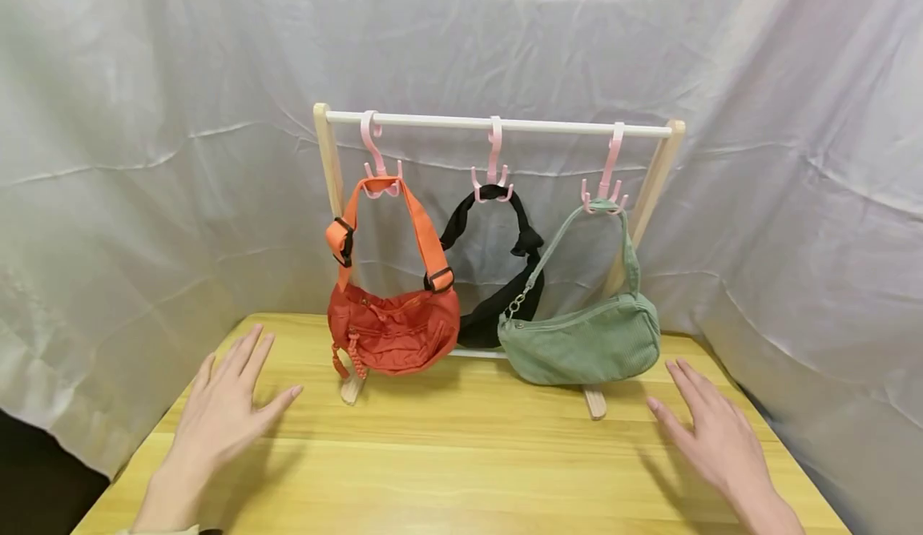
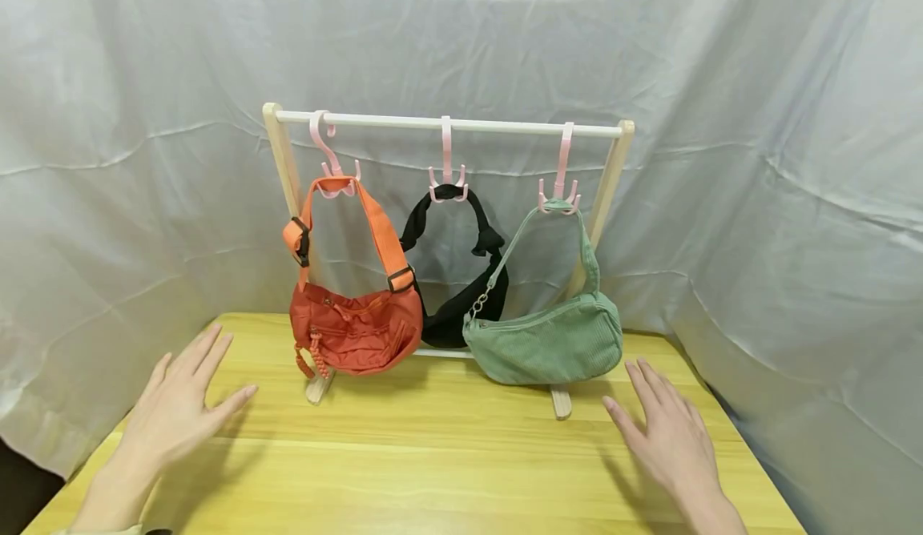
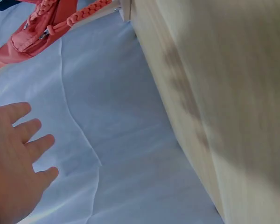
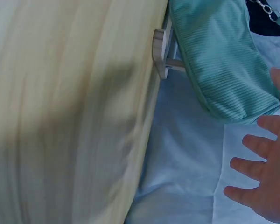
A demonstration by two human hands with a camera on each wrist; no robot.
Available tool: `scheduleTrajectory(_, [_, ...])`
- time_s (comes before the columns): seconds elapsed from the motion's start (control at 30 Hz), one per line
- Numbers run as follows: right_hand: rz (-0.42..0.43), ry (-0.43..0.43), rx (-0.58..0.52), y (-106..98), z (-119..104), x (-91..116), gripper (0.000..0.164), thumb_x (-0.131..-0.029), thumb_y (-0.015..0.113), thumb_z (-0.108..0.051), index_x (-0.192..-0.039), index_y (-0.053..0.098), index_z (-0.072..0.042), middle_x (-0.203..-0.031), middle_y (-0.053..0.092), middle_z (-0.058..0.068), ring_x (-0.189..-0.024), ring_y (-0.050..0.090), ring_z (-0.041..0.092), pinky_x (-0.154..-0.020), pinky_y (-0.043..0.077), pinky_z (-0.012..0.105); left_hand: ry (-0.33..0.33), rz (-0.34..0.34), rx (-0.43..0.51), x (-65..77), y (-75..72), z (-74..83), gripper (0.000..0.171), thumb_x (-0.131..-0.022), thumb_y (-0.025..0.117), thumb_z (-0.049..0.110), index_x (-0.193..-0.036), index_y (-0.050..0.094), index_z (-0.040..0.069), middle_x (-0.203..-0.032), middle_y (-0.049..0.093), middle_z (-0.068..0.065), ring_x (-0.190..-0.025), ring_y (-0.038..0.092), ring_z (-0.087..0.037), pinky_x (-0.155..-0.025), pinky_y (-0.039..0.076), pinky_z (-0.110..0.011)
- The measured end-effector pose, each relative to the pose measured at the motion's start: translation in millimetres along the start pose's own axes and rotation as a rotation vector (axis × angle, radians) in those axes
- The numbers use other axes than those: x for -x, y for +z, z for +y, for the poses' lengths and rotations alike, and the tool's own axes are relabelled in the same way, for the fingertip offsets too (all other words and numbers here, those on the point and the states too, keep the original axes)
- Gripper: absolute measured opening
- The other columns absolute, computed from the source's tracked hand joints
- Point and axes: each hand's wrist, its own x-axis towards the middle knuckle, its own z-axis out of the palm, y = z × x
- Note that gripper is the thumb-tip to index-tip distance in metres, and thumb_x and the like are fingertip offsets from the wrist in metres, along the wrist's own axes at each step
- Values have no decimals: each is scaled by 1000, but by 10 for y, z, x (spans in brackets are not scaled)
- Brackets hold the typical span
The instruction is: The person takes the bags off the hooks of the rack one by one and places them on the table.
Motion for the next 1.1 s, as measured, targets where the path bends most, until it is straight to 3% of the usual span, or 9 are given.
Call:
scheduleTrajectory(0.27, [142, -20, -44, -84, -126, -84, 65, -103, 64, -42, -159, 44, -15, -154, 50, 23, -128, 52, 55, -97, 40, 72, 51, 95, 1, -79, -71, 64, 92, -92, 71, 54, -162, 34, 8, -172, 24, -11, -148, 35, -42, -124, 14, -63])
scheduleTrajectory(0.53, [219, -50, -94, -174, -245, -144, 62, -102, 68, -35, -158, 47, -19, -154, 52, 17, -131, 52, 50, -94, 42, 71, 85, 159, 24, -150, -162, 112, 90, -90, 74, 51, -161, 37, 9, -171, 28, -9, -144, 41, -42, -123, 22, -58])
scheduleTrajectory(0.8, [289, -99, -145, -202, -408, -212, 57, -100, 71, -28, -152, 53, -14, -155, 53, 12, -132, 54, 45, -92, 46, 65, 108, 249, 56, -181, -237, 144, 88, -87, 76, 49, -159, 43, 11, -168, 34, -7, -132, 50, -46, -105, 39, -62])
scheduleTrajectory(0.87, [324, -114, -151, -210, -443, -226, 57, -98, 73, -26, -151, 55, -14, -154, 54, 9, -132, 54, 42, -91, 47, 59, 128, 274, 61, -197, -253, 156, 87, -86, 75, 49, -158, 44, 10, -167, 36, -7, -129, 51, -46, -103, 40, -62])
scheduleTrajectory(0.97, [387, -167, -172, -227, -486, -258, 58, -96, 75, -22, -149, 57, -12, -151, 57, 8, -135, 55, 33, -107, 45, 39, 151, 312, 68, -227, -283, 171, 85, -88, 70, 52, -157, 46, 9, -166, 38, -7, -128, 53, -46, -101, 41, -61])
scheduleTrajectory(1.03, [425, -210, -187, -240, -517, -280, 57, -95, 76, -20, -148, 58, -10, -148, 59, 9, -137, 54, 24, -114, 36, 20, 162, 335, 71, -252, -295, 182, 85, -90, 64, 58, -157, 46, 9, -166, 39, -7, -127, 53, -46, -101, 41, -61])
scheduleTrajectory(1.1, [457, -251, -204, -250, -547, -300, 56, -95, 75, -21, -146, 59, -8, -146, 61, 11, -139, 51, 14, -113, 24, 6, 173, 354, 73, -279, -303, 200, 86, -93, 57, 65, -157, 46, 9, -165, 40, -8, -127, 54, -46, -102, 41, -60])
